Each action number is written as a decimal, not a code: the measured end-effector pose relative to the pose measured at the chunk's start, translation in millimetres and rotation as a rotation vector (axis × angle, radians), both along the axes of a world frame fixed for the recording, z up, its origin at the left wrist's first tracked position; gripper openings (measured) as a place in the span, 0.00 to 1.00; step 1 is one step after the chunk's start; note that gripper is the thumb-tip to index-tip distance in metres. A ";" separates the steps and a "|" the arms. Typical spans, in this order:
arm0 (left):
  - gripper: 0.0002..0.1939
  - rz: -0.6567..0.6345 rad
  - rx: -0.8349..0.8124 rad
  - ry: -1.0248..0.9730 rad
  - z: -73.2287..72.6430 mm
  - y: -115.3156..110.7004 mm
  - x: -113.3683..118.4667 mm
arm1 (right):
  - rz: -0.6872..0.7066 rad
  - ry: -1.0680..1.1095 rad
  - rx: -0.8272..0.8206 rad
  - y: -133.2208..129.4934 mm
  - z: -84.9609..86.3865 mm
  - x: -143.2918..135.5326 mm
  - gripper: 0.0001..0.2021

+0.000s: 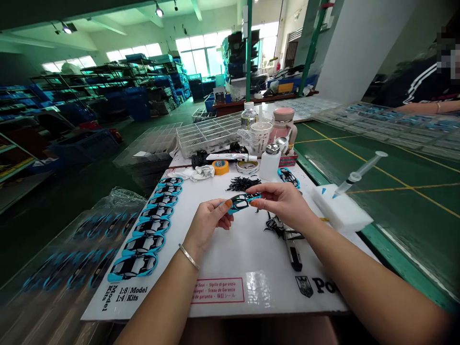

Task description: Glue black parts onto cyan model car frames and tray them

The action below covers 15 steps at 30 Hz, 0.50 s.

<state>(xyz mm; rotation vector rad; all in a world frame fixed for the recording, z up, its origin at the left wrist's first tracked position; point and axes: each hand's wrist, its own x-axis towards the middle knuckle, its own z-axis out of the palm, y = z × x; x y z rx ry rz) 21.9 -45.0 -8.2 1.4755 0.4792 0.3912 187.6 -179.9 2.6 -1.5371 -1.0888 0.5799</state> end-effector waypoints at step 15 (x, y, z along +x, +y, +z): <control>0.28 0.014 -0.015 0.157 0.9 -0.9 1.7 | -0.079 -0.773 0.353 1.9 0.2 -14.2 0.09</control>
